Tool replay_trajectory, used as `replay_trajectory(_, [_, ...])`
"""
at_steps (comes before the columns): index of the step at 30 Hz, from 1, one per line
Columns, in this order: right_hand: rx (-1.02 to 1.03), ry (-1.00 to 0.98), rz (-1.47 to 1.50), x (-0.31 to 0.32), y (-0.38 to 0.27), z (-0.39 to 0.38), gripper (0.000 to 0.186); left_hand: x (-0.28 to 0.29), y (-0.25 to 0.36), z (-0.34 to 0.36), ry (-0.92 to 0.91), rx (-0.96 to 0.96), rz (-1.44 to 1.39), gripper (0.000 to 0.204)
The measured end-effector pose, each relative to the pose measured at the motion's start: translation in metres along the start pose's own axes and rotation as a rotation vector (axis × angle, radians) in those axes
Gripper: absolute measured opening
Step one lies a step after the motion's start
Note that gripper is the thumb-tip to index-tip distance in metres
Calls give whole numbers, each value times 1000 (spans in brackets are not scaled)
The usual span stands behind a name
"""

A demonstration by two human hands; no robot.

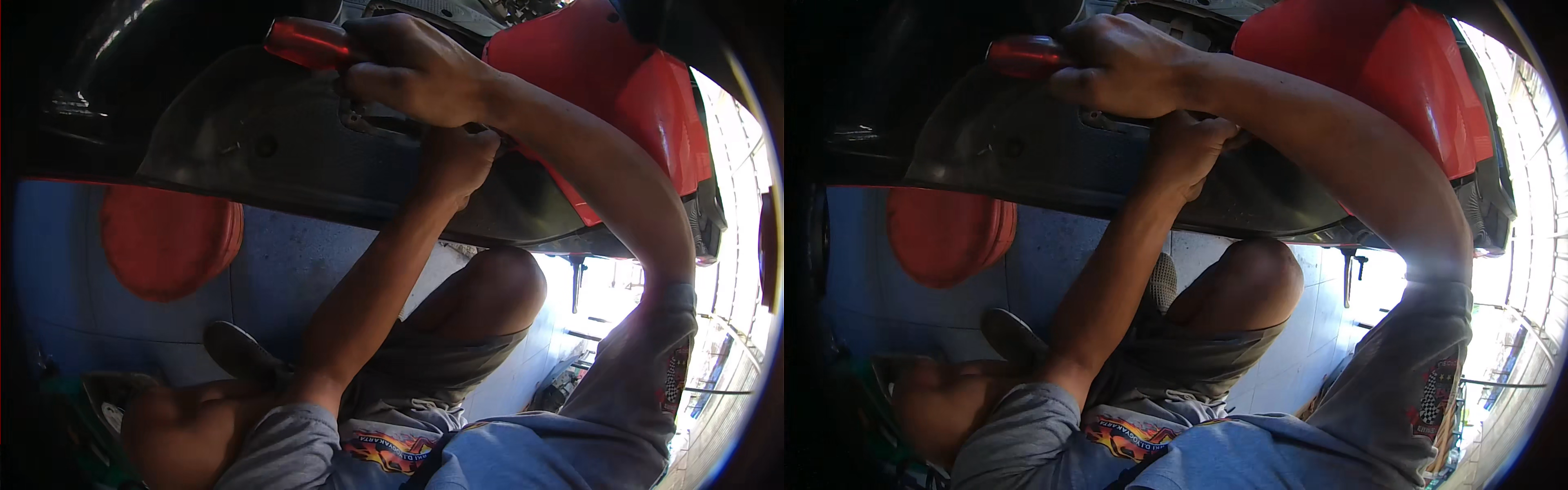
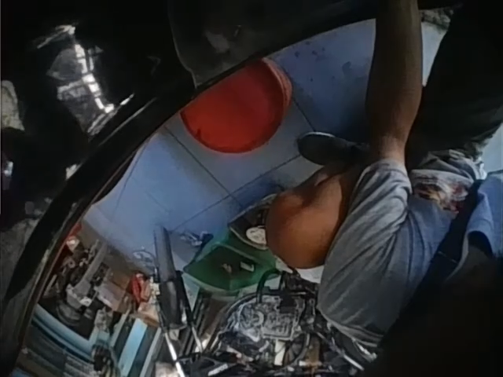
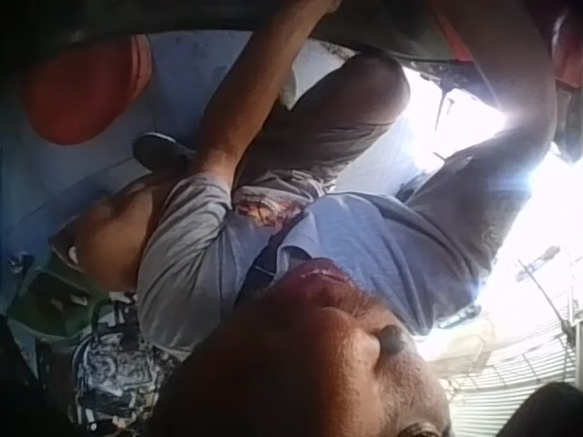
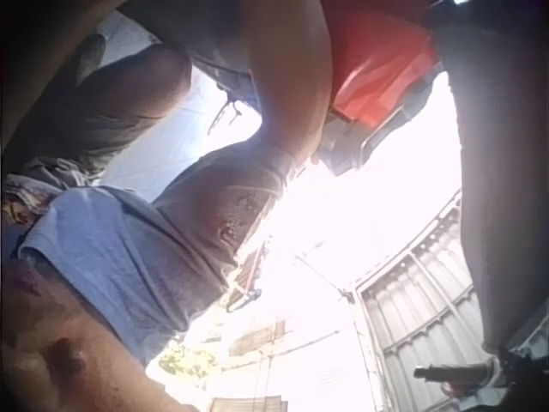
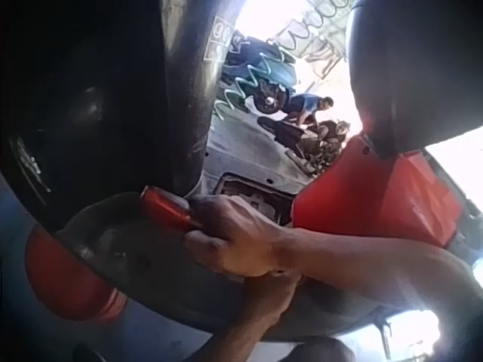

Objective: Remove and replace the battery compartment cover and floor mat on a motorcycle.

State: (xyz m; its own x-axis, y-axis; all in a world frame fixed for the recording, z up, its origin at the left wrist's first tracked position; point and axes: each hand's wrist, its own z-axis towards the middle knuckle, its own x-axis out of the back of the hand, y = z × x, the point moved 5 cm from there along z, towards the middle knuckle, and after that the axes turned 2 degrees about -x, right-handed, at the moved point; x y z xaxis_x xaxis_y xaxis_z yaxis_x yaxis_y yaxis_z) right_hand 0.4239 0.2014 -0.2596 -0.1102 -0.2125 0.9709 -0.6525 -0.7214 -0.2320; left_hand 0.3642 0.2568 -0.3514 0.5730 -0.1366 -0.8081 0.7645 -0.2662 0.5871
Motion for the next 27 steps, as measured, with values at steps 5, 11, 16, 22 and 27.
replay_trajectory(5, [14,-44,36,0,6,-1,18,-1,11,-4,-52,27,230,23])
replay_trajectory(11, [4,-23,139,3,1,0,28,-4,10,-3,-75,-49,157,21])
replay_trajectory(16, [35,-49,94,11,-3,-6,24,1,22,-6,-13,-296,473,17])
replay_trajectory(22, [-122,-153,-112,34,-33,0,43,-3,31,-17,154,-538,607,16])
replay_trajectory(27, [97,-31,-4,50,-56,17,38,-4,30,-17,108,-554,684,14])
